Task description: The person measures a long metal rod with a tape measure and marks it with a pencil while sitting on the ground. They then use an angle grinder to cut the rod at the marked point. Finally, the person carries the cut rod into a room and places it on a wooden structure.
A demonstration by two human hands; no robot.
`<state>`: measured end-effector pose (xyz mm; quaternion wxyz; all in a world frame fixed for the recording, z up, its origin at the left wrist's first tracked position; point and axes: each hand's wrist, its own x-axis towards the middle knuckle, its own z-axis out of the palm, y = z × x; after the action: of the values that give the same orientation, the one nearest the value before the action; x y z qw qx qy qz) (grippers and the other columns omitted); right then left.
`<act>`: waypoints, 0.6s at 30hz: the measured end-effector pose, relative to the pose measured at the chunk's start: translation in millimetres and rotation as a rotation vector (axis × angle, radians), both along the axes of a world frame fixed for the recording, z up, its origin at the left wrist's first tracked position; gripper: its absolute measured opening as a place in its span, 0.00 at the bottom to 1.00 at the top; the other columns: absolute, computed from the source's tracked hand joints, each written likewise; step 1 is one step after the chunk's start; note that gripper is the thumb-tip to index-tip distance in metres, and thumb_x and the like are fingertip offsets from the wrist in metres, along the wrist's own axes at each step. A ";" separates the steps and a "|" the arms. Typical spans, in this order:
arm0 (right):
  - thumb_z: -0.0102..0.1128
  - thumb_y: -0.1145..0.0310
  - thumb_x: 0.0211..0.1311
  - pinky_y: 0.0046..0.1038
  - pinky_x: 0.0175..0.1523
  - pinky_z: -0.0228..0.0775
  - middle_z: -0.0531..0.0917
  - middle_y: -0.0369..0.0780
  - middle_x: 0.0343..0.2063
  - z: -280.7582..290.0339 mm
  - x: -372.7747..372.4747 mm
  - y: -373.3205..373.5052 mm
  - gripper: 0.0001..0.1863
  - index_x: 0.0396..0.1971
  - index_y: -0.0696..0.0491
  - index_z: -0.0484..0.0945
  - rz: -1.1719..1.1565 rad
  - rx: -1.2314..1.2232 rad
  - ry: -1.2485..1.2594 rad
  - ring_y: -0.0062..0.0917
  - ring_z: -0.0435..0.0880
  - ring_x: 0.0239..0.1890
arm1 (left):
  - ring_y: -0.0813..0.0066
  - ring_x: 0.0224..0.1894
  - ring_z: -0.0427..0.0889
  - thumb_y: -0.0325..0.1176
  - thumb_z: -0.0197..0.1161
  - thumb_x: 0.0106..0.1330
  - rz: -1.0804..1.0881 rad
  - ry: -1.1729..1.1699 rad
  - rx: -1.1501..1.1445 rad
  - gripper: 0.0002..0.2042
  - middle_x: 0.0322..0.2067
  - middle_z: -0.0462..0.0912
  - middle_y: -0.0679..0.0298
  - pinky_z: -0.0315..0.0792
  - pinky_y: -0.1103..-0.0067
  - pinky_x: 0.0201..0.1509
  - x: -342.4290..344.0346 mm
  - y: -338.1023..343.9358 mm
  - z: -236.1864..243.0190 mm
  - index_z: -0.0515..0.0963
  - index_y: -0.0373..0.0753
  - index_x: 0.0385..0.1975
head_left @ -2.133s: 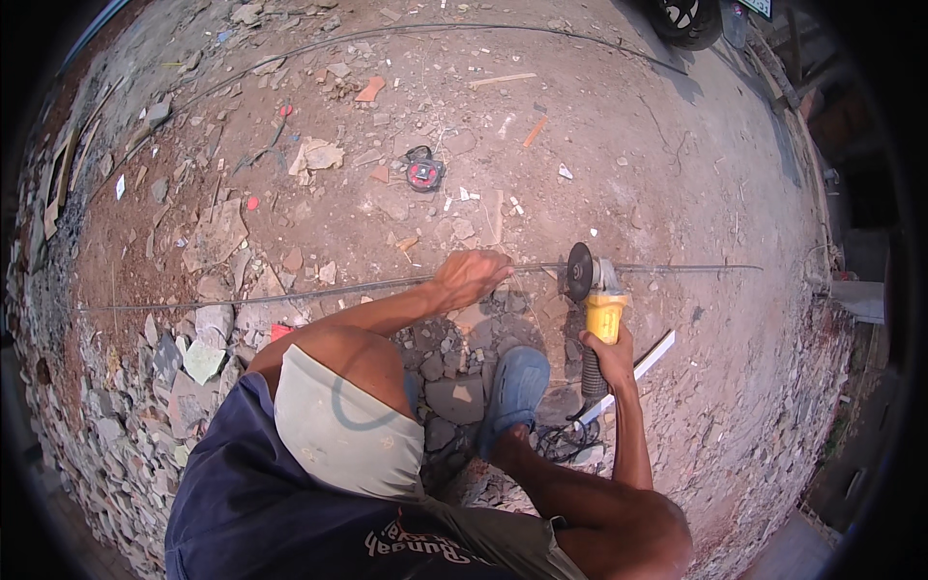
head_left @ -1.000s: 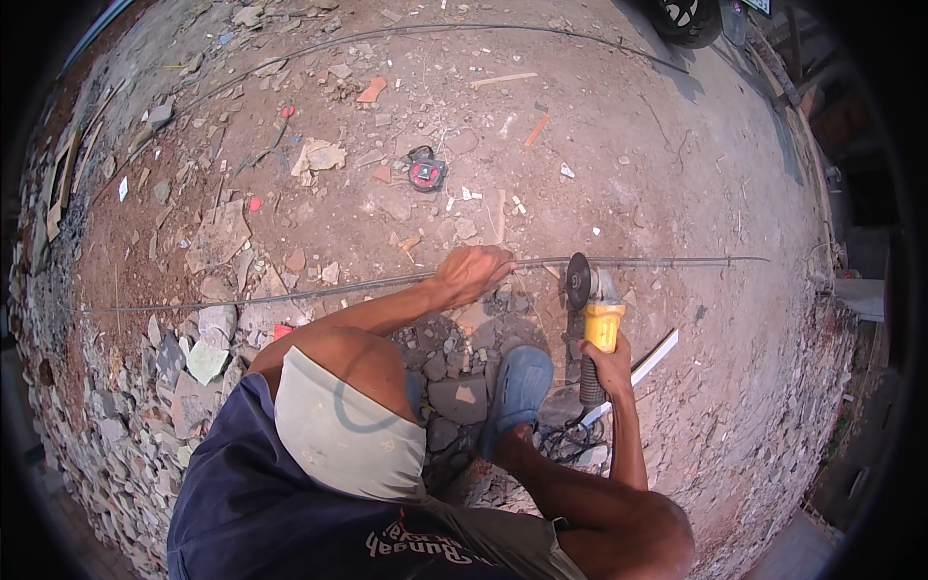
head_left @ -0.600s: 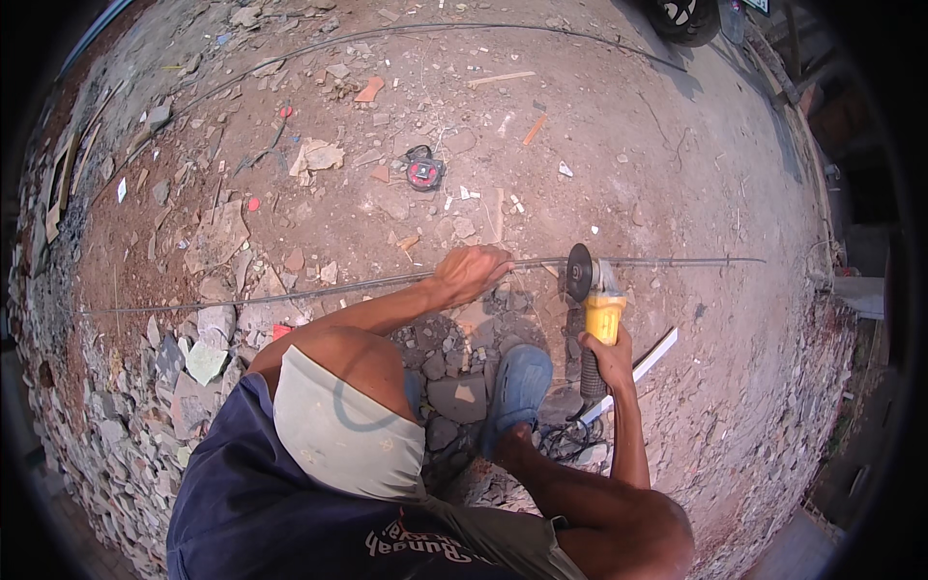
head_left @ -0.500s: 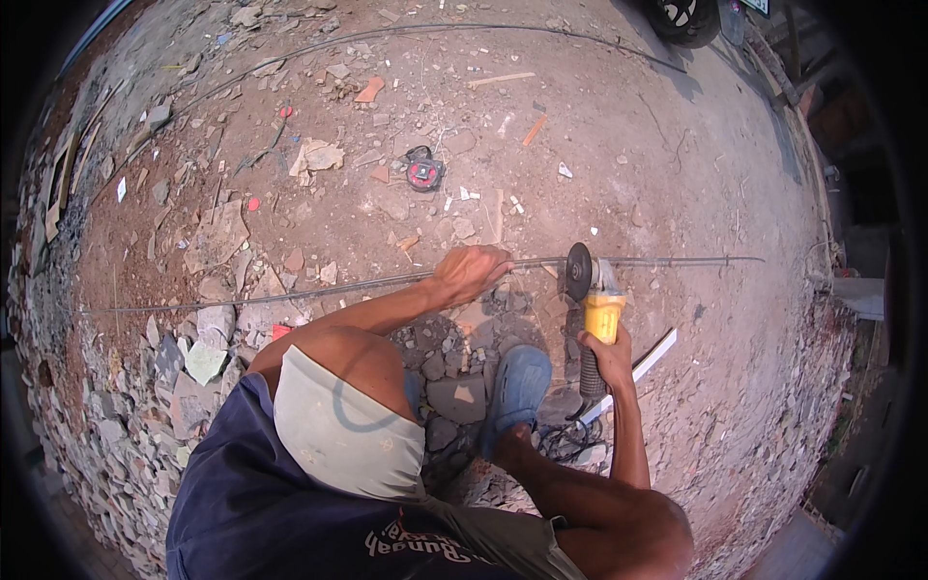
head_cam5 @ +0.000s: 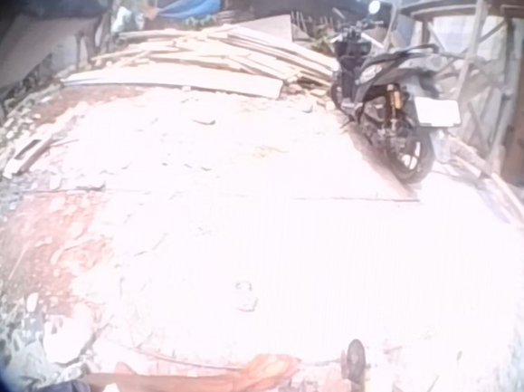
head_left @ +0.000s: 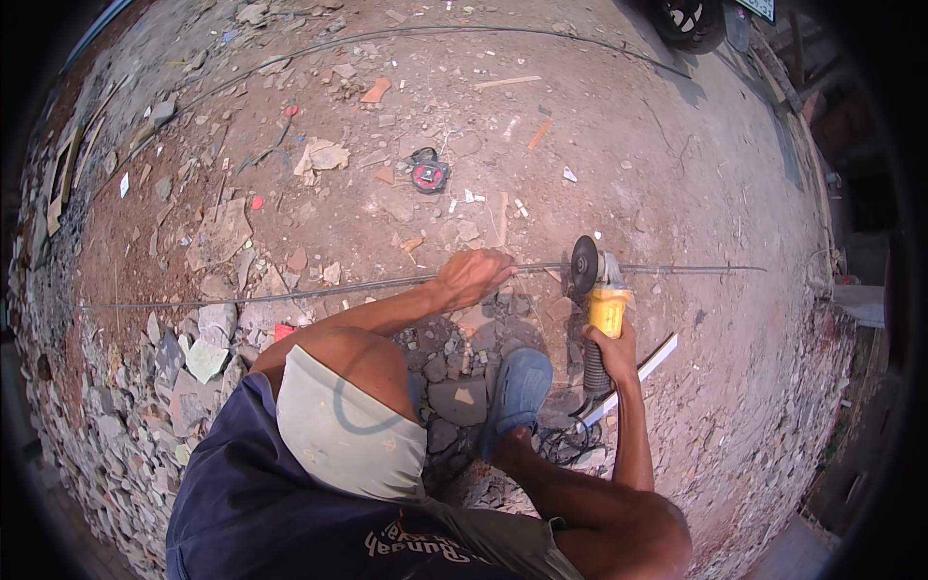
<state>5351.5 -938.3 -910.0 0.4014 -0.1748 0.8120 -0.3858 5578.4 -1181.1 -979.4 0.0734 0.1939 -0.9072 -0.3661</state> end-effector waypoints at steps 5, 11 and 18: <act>0.75 0.70 0.53 0.25 0.30 0.77 0.84 0.37 0.30 -3.6 -1.6 -2.6 0.20 0.44 0.59 0.78 -0.002 -0.016 -0.018 0.21 0.83 0.24 | 0.50 0.32 0.85 0.48 0.48 0.81 0.009 -0.028 0.038 0.21 0.29 0.84 0.50 0.80 0.59 0.39 0.6 0.1 3.2 0.80 0.35 0.43; 0.75 0.71 0.54 0.26 0.29 0.77 0.84 0.37 0.30 0.0 2.1 -5.2 0.20 0.44 0.59 0.78 -0.009 -0.008 -0.037 0.22 0.83 0.24 | 0.50 0.32 0.85 0.48 0.48 0.81 -0.004 -0.048 0.014 0.20 0.28 0.83 0.51 0.80 0.59 0.38 1.6 2.2 -2.5 0.79 0.36 0.40; 0.75 0.71 0.53 0.26 0.30 0.77 0.84 0.38 0.30 0.8 3.4 -3.9 0.20 0.45 0.59 0.78 -0.017 -0.011 -0.035 0.22 0.83 0.24 | 0.50 0.31 0.85 0.48 0.49 0.81 0.008 0.046 -0.020 0.20 0.27 0.83 0.51 0.80 0.59 0.37 1.2 2.8 -9.1 0.79 0.37 0.40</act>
<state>5354.9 -942.2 -909.2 0.4113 -0.1636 0.8042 -0.3967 5579.5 -1178.3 -988.5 0.0977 0.1881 -0.9080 -0.3613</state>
